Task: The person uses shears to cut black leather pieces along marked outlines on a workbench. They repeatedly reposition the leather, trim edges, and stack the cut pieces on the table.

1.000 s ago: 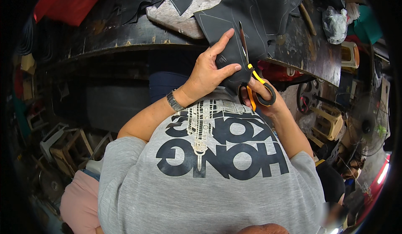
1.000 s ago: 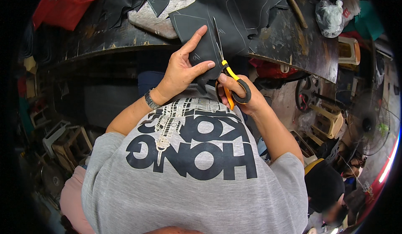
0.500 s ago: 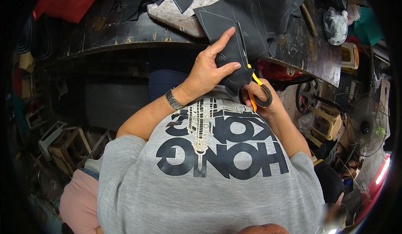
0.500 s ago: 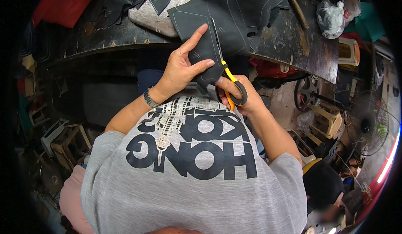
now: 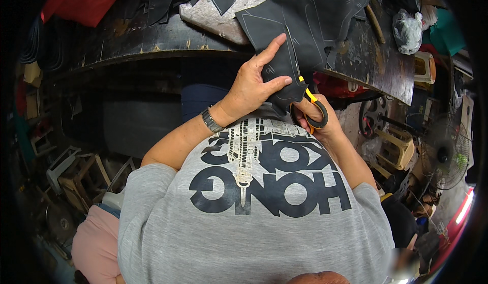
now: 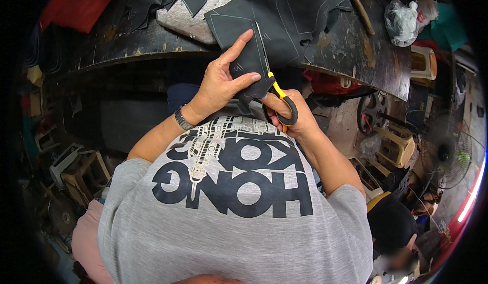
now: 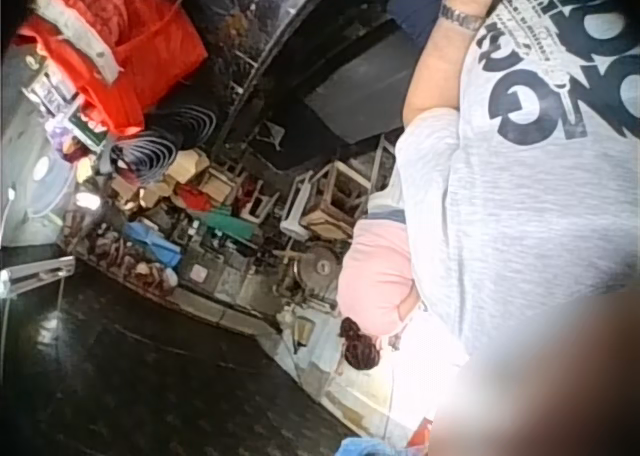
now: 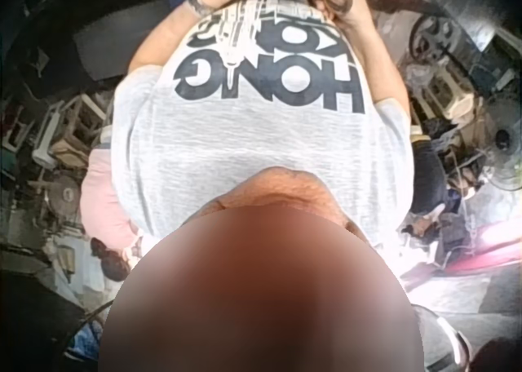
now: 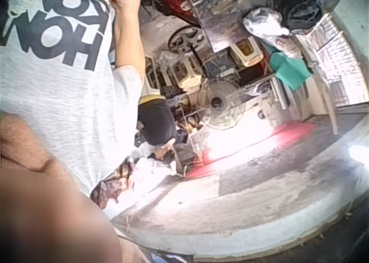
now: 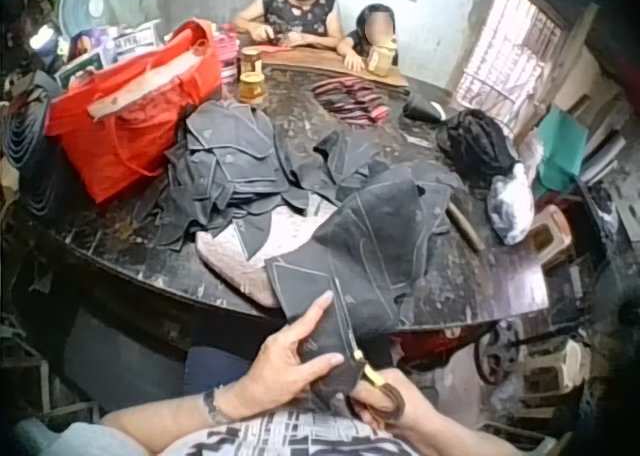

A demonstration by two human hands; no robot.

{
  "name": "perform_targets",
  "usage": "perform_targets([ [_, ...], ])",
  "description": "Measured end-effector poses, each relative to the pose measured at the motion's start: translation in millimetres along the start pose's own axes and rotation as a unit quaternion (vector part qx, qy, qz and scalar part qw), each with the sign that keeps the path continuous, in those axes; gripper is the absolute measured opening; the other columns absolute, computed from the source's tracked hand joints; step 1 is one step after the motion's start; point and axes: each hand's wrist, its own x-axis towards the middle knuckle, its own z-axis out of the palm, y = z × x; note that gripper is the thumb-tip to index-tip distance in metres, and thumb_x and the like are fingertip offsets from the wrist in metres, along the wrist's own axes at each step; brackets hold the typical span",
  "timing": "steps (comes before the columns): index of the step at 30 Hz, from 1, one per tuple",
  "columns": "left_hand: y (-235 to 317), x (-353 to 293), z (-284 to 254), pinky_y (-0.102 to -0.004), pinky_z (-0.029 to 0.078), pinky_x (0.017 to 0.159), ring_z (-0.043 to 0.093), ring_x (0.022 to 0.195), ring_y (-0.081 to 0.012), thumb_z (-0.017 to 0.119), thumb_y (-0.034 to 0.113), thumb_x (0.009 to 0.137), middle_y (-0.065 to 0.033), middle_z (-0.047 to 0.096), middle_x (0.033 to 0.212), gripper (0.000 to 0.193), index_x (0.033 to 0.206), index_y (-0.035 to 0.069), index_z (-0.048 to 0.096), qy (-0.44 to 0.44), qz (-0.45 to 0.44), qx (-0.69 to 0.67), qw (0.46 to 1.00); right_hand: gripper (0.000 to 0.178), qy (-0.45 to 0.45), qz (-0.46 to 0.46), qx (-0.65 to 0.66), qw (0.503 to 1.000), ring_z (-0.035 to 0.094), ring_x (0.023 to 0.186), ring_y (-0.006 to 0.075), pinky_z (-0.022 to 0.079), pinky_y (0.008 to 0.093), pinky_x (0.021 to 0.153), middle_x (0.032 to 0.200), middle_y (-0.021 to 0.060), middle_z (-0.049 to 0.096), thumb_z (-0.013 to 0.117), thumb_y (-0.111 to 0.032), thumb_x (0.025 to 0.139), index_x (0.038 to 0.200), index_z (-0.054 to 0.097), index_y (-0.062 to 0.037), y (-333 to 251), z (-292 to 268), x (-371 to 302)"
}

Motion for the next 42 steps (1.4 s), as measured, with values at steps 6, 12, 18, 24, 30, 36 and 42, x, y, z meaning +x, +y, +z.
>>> perform_targets([
  [6,3,2,-4,-0.0257,0.05,0.099,0.056,0.115,-0.0096,0.071,0.0,0.089,-0.0104,0.055,0.141,0.066,0.149,0.002,0.043,0.024,0.001,0.019,1.0,0.037,0.015,0.007,-0.01,1.0,0.049,0.038,0.0077,0.036,0.0208,0.034,0.054,0.0022,0.054,0.075,-0.03,0.09,0.07,0.06,-0.0031,2,1,3],
  [12,13,10,-27,-0.0247,0.047,0.1,0.06,0.113,-0.0108,0.069,0.004,0.091,-0.0085,0.068,0.126,0.04,0.131,0.001,0.064,0.086,0.005,0.013,0.996,0.04,-0.076,0.012,0.047,0.996,0.057,0.048,0.0115,0.045,0.0222,0.039,0.065,0.0068,0.058,0.072,-0.038,0.09,0.082,0.061,-0.0005,-6,-12,10],
  [18,20,8,-41,-0.0262,0.042,0.106,0.057,0.122,-0.0126,0.067,-0.001,0.088,-0.0079,0.061,0.136,0.05,0.137,0.003,0.059,0.072,0.036,-0.009,0.997,0.053,-0.146,-0.003,-0.02,0.989,0.061,0.058,0.015,0.051,0.0259,0.05,0.076,0.008,0.063,0.071,-0.049,0.086,0.099,0.062,0.0012,-36,-32,25],
  [24,25,4,-52,-0.0234,0.054,0.092,0.065,0.103,-0.0101,0.071,-0.001,0.088,-0.0081,0.067,0.123,0.049,0.136,0.003,0.06,0.101,-0.011,-0.091,0.991,0.055,-0.175,-0.024,-0.176,0.968,0.059,0.052,0.0148,0.047,0.0236,0.044,0.063,0.0077,0.058,0.074,-0.052,0.081,0.077,0.064,0.0017,-64,-33,48],
  [30,30,3,-58,-0.0219,0.053,0.091,0.065,0.099,-0.009,0.07,-0.003,0.087,-0.0072,0.067,0.123,0.054,0.139,0.002,0.057,0.121,0.016,-0.056,0.991,0.057,-0.203,-0.054,-0.245,0.946,0.054,0.042,0.0144,0.045,0.0237,0.042,0.054,0.0056,0.054,0.073,-0.056,0.079,0.068,0.064,-0.0007,-78,-36,55],
  [36,46,-1,-80,-0.0215,0.051,0.095,0.063,0.107,-0.0076,0.066,-0.002,0.087,-0.0064,0.065,0.129,0.054,0.14,0.003,0.057,0.058,-0.04,0.042,0.997,0.052,-0.223,-0.048,-0.314,0.922,0.058,0.048,0.0145,0.046,0.025,0.044,0.058,0.0061,0.057,0.075,-0.051,0.08,0.073,0.066,-0.0004,-89,-37,53],
  [42,48,-1,-85,-0.0191,0.051,0.091,0.063,0.102,-0.0058,0.066,-0.001,0.087,-0.0059,0.067,0.124,0.053,0.139,0.003,0.058,0.05,-0.032,0.037,0.998,0.051,-0.218,-0.044,-0.295,0.929,0.055,0.046,0.013,0.043,0.0241,0.043,0.058,0.0046,0.056,0.076,-0.05,0.079,0.073,0.065,-0.001,-87,-37,55],
])
